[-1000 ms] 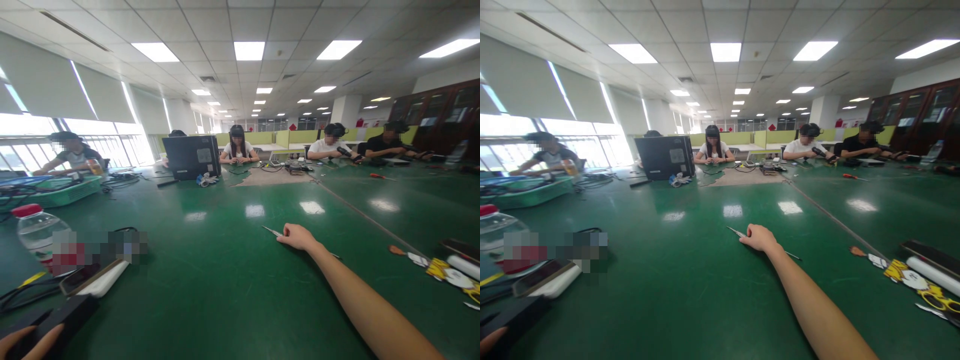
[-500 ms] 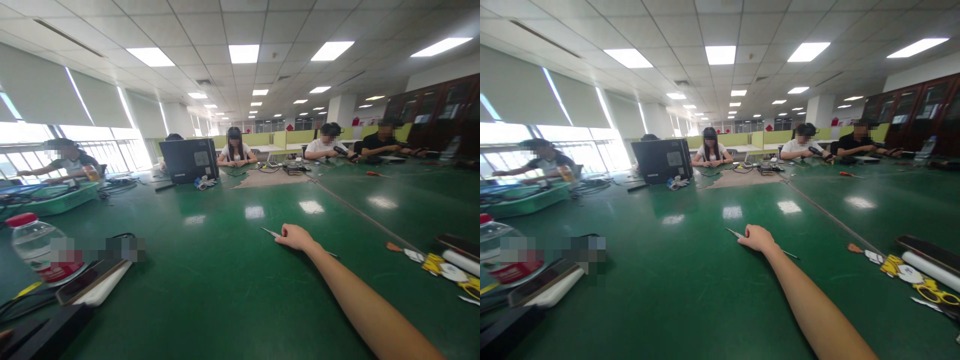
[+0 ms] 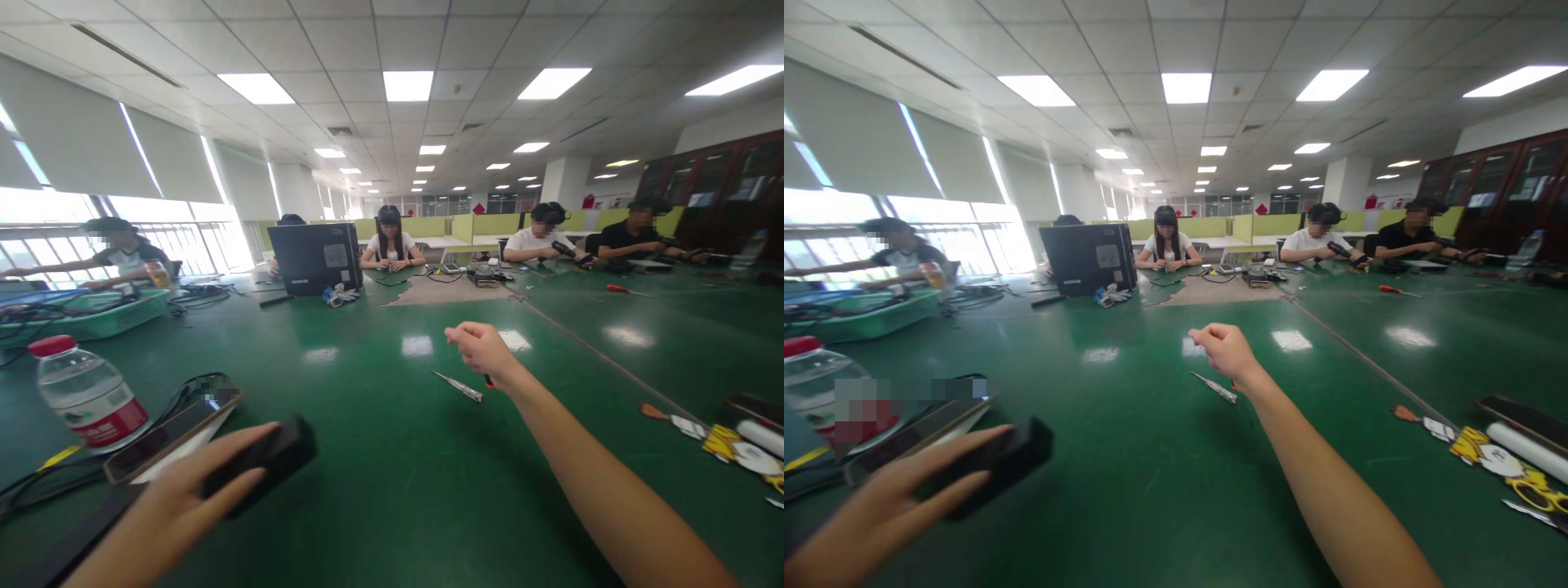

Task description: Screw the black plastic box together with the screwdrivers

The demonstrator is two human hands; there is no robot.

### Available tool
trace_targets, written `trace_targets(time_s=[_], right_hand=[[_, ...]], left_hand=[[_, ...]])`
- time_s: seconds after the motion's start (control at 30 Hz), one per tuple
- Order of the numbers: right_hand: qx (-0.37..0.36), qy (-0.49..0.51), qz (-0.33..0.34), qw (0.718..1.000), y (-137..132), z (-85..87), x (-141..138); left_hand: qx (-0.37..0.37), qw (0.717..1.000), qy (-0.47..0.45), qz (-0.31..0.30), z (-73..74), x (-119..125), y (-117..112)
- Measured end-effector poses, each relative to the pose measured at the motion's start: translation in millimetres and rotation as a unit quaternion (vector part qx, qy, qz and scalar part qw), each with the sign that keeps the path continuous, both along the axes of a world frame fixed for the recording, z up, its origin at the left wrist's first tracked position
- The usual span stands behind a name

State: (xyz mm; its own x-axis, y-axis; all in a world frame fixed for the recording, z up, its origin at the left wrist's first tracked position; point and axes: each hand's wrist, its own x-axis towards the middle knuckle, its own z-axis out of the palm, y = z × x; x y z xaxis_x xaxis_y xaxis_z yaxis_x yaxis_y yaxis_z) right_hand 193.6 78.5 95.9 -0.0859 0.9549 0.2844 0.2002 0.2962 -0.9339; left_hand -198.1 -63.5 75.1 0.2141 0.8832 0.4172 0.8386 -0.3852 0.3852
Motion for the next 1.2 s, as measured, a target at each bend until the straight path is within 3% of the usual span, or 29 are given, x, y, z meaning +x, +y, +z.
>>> trace_targets(time_s=[0.1,0.17,0.23,0.3,0.57,0.73,0.93,1.03,1.2], right_hand=[[-0.024,0.219,0.142,0.965,-33,31.4,-20],[-0.024,0.299,0.185,0.936,-47,40.4,-24],[-0.028,0.341,0.203,0.917,-54,41.2,-23],[-0.039,0.357,0.206,0.910,-53,36.6,-20],[-0.086,0.329,0.204,0.918,-33,12.3,-27],[-0.081,0.317,0.217,0.919,-33,10.5,-26],[-0.063,0.278,0.306,0.908,-37,11.0,-26],[-0.045,0.276,0.289,0.916,-37,11.6,-31],[-0.113,0.250,0.336,0.901,-38,11.6,-31]], left_hand=[[-0.105,0.979,0.028,-0.170,-15.1,81,25],[-0.124,0.958,0.031,-0.257,-22.4,134,39],[-0.123,0.949,0.023,-0.289,-29.1,172,49],[-0.126,0.951,0.006,-0.282,-36.5,191,56],[-0.130,0.950,-0.082,-0.272,-59.9,192,60],[-0.113,0.950,-0.081,-0.281,-61.3,192,60],[-0.106,0.951,-0.079,-0.281,-61.9,192,60],[-0.107,0.949,-0.080,-0.284,-62.4,192,61],[-0.105,0.952,-0.077,-0.276,-63.6,192,61]])
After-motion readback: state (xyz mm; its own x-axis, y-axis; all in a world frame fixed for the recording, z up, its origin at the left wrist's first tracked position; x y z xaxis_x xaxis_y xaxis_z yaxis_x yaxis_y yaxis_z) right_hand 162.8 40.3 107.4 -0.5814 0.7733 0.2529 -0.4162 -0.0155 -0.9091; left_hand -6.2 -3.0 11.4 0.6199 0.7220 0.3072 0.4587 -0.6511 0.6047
